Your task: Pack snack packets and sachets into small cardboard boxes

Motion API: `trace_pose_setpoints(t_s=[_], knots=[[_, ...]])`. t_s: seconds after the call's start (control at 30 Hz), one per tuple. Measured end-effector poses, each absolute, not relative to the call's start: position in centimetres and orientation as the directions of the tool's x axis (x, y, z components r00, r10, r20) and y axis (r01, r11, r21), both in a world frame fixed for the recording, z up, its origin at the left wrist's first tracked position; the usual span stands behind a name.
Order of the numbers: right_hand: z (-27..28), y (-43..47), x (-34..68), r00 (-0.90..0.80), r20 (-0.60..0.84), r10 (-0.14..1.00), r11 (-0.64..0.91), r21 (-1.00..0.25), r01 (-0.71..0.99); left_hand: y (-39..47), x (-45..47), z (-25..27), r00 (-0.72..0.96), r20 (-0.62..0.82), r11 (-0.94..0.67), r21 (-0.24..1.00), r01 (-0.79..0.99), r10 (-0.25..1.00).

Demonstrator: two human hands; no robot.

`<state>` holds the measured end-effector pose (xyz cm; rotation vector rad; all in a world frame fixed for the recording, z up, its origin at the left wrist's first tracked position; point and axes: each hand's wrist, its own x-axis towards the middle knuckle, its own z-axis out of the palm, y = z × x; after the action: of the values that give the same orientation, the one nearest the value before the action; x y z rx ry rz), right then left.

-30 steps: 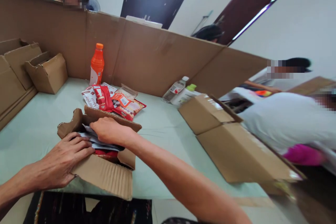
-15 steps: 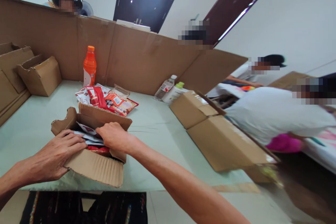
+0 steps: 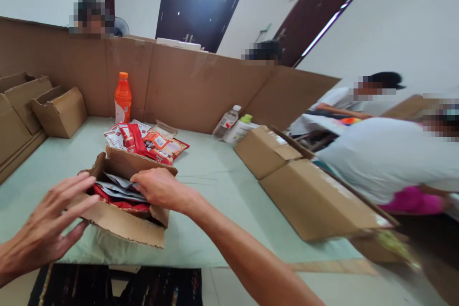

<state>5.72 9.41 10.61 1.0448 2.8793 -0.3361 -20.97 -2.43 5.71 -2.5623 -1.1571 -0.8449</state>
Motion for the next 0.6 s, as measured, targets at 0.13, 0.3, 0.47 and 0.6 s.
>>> trace_pose_setpoints(t_s=[0.13, 0.3, 0.47, 0.6], knots=[[10.0, 7.9, 9.3, -0.642, 0.444, 0.626, 0.780, -0.354, 0.515, -2.8, -23.1, 4.6, 0.265, 0.602, -0.518, 0.294, 0.804, 0.753], [6.9, 6.0, 12.0, -0.513, 0.594, 0.620, 0.769, -0.332, 0.545, -0.4, -23.8, 2.8, 0.292, 0.418, -0.492, 0.529, 0.692, 0.860], [3.7, 4.9, 12.6, -0.561, 0.511, 0.651, 0.758, -0.392, 0.522, 1.8, -22.8, 3.2, 0.199, 0.486, -0.479, 0.563, 0.674, 0.851], [4.1, 5.6, 13.1, -0.451, 0.575, 0.682, 0.717, -0.405, 0.567, 2.9, -21.4, 4.1, 0.148, 0.518, -0.424, 0.468, 0.775, 0.843]])
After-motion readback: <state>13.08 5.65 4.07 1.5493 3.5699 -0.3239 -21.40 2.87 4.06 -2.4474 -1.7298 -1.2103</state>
